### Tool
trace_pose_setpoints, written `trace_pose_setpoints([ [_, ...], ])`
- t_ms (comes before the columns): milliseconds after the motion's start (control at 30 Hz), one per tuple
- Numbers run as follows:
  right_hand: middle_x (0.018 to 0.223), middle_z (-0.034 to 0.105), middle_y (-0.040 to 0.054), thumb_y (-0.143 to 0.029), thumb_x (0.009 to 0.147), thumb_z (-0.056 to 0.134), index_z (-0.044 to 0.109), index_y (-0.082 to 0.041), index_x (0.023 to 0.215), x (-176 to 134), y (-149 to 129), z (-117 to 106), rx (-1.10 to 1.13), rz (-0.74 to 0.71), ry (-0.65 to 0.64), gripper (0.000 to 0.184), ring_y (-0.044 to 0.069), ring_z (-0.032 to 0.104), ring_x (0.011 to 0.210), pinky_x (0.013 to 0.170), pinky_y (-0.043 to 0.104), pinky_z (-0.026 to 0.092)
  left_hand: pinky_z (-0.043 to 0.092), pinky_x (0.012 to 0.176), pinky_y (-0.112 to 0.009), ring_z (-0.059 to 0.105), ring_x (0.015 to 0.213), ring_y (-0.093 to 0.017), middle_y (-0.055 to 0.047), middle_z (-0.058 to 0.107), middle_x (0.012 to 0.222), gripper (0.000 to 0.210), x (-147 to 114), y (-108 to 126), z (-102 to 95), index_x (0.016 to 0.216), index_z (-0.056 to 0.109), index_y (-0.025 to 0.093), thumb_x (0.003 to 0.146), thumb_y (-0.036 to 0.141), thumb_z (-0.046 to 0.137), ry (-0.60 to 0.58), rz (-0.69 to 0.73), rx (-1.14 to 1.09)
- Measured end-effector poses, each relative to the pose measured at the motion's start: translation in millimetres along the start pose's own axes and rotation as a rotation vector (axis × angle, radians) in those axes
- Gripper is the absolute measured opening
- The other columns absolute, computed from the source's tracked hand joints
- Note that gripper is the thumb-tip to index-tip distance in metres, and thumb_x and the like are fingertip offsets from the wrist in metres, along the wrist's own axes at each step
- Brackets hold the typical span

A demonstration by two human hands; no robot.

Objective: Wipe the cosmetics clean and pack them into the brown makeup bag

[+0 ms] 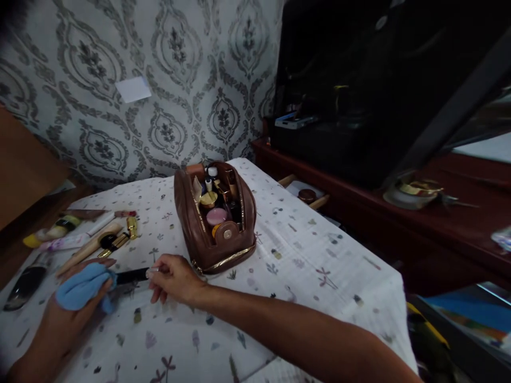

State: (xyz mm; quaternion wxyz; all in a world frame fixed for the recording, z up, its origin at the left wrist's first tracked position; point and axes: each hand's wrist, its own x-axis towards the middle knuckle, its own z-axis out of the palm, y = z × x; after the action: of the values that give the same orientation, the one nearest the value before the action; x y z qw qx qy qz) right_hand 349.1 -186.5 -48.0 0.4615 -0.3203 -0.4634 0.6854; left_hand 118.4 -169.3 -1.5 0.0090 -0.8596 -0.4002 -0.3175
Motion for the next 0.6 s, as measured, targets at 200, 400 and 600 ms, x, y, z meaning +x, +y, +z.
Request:
trace_pose_setpoints([
  [200, 0.061, 0.057, -0.0086, -0.028, 0.086, 0.067, 0.049, -0.02, 0.08, -4, -5, 1, -0.072, 0.025, -0.01, 0.02, 0.005, 0.055, 0.044, 0.039, 0.014, 0.042, 0.046, 0.099, -0.051, 0.064, 0.106, -0.028, -0.007, 0.071, 0.11, 0.021, 9, 36, 35.4, 0.112, 0.064, 0.028, 0.092, 0.027, 0.057, -0.005, 0.396, 0.143],
  [400, 0.063, 0.06, -0.0069, -0.02, 0.089, 0.06, 0.049, -0.02, 0.082, -7, -11, 1, -0.078, 0.05, 0.001, 0.014, 0.006, 0.057, 0.046, 0.04, 0.013, 0.04, 0.046, 0.068, -0.038, 0.061, 0.076, -0.024, -0.005, 0.068, 0.084, 0.021, 18, 37, 39.3, 0.111, 0.063, 0.026, 0.094, 0.022, 0.051, -0.037, 0.394, 0.119],
  [600, 0.062, 0.057, -0.0064, -0.033, 0.09, 0.063, 0.05, -0.021, 0.082, -8, -11, 0, -0.148, -0.009, 0.023, 0.02, 0.008, 0.055, 0.048, 0.041, 0.016, 0.039, 0.048, 0.071, -0.038, 0.063, 0.081, -0.024, -0.007, 0.07, 0.088, 0.021, 14, 20, 35.9, 0.11, 0.065, 0.027, 0.093, 0.025, 0.053, -0.086, 0.302, 0.096],
])
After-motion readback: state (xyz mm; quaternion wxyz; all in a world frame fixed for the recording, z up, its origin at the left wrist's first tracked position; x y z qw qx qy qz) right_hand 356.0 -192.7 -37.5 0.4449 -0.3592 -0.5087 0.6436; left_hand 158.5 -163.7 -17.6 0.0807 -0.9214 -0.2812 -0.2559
